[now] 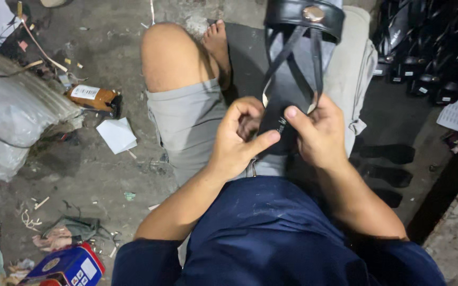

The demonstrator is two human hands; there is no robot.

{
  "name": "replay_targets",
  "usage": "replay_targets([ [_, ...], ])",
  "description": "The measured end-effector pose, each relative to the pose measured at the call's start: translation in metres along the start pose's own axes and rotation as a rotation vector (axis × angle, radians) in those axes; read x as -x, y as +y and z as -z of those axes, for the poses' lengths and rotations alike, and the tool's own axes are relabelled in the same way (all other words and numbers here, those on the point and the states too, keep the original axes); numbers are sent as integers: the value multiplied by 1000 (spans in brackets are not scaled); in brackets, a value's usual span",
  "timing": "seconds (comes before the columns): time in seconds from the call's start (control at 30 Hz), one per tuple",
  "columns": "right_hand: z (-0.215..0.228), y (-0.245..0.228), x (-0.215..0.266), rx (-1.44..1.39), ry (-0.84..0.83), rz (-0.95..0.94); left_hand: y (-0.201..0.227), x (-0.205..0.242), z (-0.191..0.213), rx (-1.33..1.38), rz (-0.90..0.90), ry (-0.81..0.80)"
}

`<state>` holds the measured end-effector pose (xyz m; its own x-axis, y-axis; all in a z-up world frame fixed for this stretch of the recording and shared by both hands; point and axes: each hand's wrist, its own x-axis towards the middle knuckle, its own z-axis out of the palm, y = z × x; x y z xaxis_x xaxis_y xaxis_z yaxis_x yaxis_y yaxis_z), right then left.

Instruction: The person assembles black sandals by attaching straps to the sole using a handheld prying tool. They repeatedly pick up sandals, align the straps, and use the tool to secure the components before placing the finished sandals on the floor.

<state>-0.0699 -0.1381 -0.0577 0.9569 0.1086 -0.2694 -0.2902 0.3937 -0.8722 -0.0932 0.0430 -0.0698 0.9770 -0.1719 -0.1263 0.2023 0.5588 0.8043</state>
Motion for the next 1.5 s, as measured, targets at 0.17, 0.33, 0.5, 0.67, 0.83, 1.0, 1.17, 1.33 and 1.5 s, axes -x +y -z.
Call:
replay_targets([
  [0.17,-6,9,0,-50,-28,18,5,-19,-5,-290,-84,61],
  [0.33,-4,26,3,-77,35,29,-5,-22,0,-67,104,9],
  [0.5,-5,43,2,44,72,97,-18,-19,-5,-122,68,160],
  [0.67,-4,35,7,128,70,114,1,-24,0,-89,162,51],
  [0.83,-3,27,24,134,0,2,28,-33,32,302,387,-26],
  [1.0,-1,32,35,137,-17,-31,32,-36,40,-22,346,-118],
  [1.17,18,17,32,173,-68,-115,36,-25,35,-154,377,-78],
  [1.33,25,6,24,179,-99,-163,35,-9,17,-346,489,-69],
  [1.5,18,2,25,190,-129,-124,47,-11,23,-215,317,-106],
])
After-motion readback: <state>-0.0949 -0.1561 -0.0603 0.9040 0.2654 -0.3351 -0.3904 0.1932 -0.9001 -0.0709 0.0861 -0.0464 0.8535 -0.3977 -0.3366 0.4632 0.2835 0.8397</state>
